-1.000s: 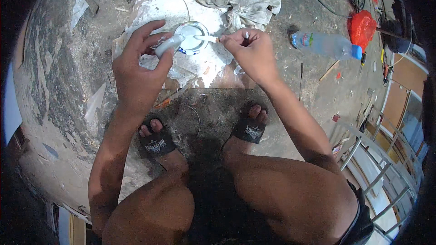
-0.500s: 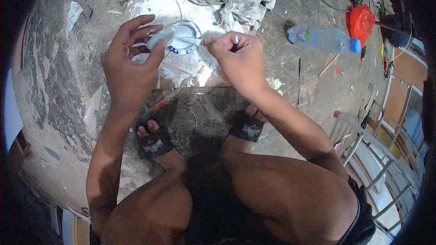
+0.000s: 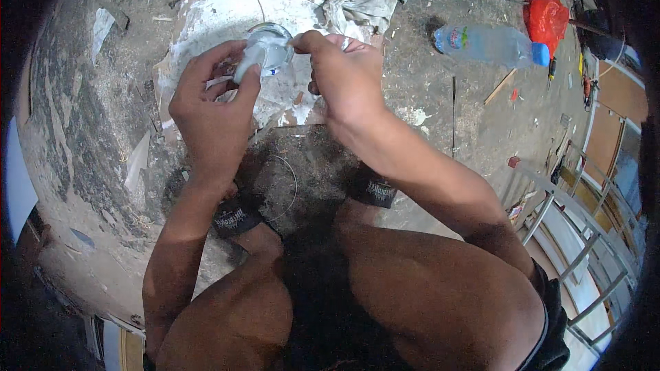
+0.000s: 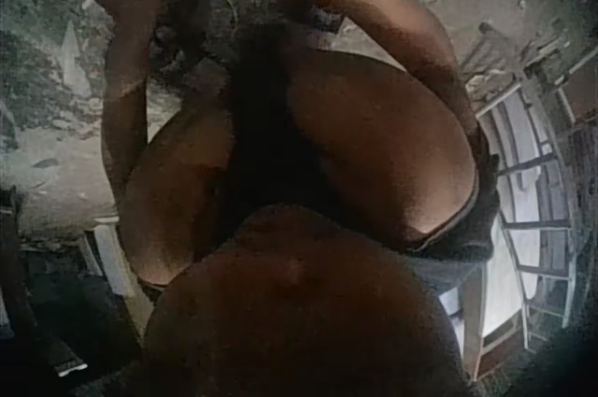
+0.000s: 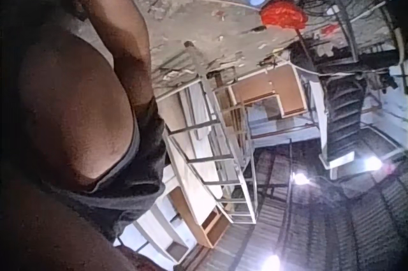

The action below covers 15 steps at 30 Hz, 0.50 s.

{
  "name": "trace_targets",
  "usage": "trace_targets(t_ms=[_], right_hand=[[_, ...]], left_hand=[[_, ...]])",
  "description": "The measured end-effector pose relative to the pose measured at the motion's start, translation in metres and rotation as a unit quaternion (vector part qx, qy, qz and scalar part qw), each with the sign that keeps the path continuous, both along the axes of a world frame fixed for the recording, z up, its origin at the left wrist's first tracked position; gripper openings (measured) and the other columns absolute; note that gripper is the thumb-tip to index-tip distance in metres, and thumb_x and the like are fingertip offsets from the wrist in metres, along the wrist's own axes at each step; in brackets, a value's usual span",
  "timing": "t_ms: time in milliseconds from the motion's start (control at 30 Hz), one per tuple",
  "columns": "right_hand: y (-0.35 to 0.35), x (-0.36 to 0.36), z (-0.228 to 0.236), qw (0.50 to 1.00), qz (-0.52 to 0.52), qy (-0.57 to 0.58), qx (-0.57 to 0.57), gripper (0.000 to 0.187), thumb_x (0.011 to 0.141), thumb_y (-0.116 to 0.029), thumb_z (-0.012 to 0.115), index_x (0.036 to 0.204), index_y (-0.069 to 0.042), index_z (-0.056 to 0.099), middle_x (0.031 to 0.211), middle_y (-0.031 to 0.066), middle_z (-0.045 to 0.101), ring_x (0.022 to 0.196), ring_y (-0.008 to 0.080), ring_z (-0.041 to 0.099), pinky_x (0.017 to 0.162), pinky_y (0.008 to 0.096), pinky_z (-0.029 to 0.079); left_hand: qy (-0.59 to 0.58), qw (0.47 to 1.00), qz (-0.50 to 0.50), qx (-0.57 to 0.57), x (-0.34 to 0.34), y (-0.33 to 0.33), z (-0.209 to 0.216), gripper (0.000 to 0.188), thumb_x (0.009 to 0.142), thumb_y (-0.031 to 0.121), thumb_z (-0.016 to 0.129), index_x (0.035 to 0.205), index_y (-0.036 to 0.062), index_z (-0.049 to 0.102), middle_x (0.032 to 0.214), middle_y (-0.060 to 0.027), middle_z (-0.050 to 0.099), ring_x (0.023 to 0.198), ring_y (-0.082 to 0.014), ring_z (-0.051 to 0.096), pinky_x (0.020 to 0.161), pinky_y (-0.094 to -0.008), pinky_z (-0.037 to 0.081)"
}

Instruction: The person mixes a white substance in a small container with a stick, adds water from a bottle, applies the mixture to a plastic pipe fitting, and wipes the fitting with a cloth.

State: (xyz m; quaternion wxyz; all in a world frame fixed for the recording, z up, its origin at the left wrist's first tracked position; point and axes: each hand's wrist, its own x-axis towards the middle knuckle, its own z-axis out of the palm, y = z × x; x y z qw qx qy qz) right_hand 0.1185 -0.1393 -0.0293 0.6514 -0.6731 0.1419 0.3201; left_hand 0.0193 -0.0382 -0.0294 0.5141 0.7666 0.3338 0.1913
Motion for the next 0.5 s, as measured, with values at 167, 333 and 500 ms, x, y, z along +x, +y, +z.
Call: trace_targets(t_ms=[167, 333, 500], right_hand=[[-0.009, 0.006, 0.001, 0.999, 0.009, -0.017, -0.032, 0.016, 0.074, -0.01, 0.066, 0.063, 0.0, 0.061, 0.057, 0.0021, 0.057, 0.047, 0.0072, 0.046, 0.044, 0.0258, 0.035], [-0.028, -0.003, -0.013, 0.984, 0.08, -0.152, -0.056, 0.015, 0.075, -0.01, 0.066, 0.065, 0.001, 0.062, 0.058, 0.0009, 0.058, 0.05, 0.0048, 0.047, 0.047, 0.0226, 0.039], [-0.037, -0.012, -0.016, 0.979, 0.115, -0.165, -0.043, 0.015, 0.076, -0.007, 0.066, 0.065, 0.001, 0.062, 0.058, -0.0003, 0.058, 0.052, 0.0035, 0.047, 0.048, 0.0209, 0.039]], left_hand=[[0.004, 0.998, 0.011, -0.057, -0.01, 0.01, -0.004, 0.033, 0.079, 0.001, 0.068, 0.111, 0.0015, 0.059, 0.104, -0.0071, 0.061, 0.093, -0.0136, 0.057, 0.078, -0.0266, 0.05], [-0.021, 0.984, 0.057, -0.166, -0.015, 0.027, -0.011, 0.039, 0.082, 0.001, 0.066, 0.118, -0.0025, 0.051, 0.107, -0.0126, 0.059, 0.097, -0.0154, 0.056, 0.085, -0.0269, 0.048], [-0.028, 0.969, 0.069, -0.236, -0.016, 0.03, -0.005, 0.048, 0.085, 0.002, 0.062, 0.129, -0.0018, 0.044, 0.116, -0.0157, 0.056, 0.103, -0.0188, 0.056, 0.09, -0.0296, 0.045]])
